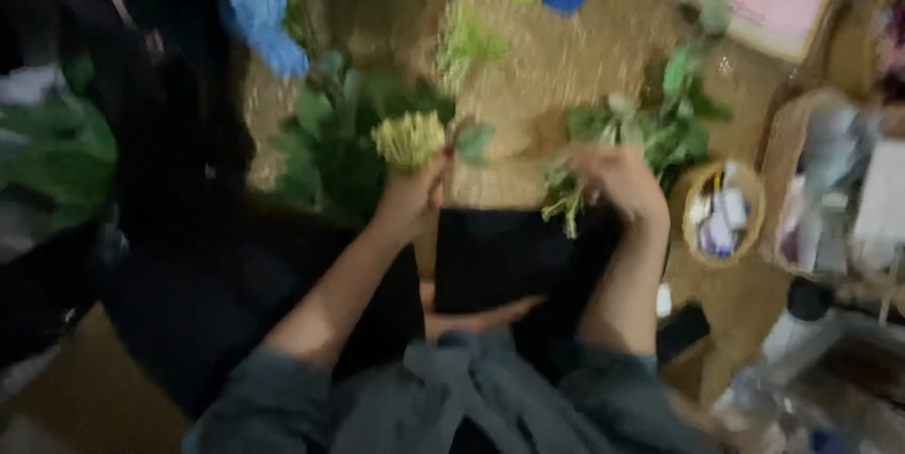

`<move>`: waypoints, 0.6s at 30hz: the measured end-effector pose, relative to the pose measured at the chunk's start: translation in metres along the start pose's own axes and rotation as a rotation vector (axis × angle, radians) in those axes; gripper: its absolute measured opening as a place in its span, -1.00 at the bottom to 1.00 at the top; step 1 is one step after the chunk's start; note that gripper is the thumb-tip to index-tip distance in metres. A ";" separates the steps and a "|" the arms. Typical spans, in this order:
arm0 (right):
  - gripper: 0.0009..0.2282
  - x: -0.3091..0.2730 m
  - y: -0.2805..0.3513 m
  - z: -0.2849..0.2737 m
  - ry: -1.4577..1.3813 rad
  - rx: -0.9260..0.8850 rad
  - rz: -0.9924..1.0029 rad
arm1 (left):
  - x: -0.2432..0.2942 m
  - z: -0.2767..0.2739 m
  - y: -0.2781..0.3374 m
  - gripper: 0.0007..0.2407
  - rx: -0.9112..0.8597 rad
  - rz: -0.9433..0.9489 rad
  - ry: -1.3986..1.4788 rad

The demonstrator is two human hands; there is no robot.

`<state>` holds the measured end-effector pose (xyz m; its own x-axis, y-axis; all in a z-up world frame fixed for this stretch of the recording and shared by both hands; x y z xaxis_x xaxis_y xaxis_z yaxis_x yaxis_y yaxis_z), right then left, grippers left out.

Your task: The person separates and prepares stems of artificial flowers and greenery by hand, removing them from a pile and sorting them on the floor.

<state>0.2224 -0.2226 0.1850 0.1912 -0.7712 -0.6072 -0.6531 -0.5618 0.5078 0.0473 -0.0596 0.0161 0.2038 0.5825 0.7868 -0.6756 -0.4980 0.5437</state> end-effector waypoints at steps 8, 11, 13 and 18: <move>-0.91 -0.010 -0.008 0.021 -0.169 -0.001 -0.085 | 0.038 0.012 0.022 -0.76 0.014 0.023 -0.079; -0.89 0.000 -0.001 0.041 -0.492 -0.067 -0.196 | 0.040 0.021 0.042 -0.85 -0.038 0.001 0.038; -0.91 0.001 -0.020 0.049 -0.531 -0.102 -0.256 | 0.057 0.018 0.033 -0.84 -0.058 0.036 0.084; -0.92 -0.005 -0.009 0.064 -0.640 -0.116 -0.380 | 0.046 0.017 0.041 -0.74 -0.114 -0.076 0.146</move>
<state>0.1805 -0.1940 0.1446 -0.0985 -0.2134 -0.9720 -0.5389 -0.8097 0.2324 0.0415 -0.0643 0.0797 0.1582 0.7066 0.6897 -0.7396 -0.3780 0.5569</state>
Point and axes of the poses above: each hand's wrist, its own y-axis away from the middle knuckle, its own z-axis out of the palm, x = y × z, the point moved 4 cm from there along -y, towards the middle knuckle, and after that the axes turned 3 degrees about -z, right-handed, at the moved point
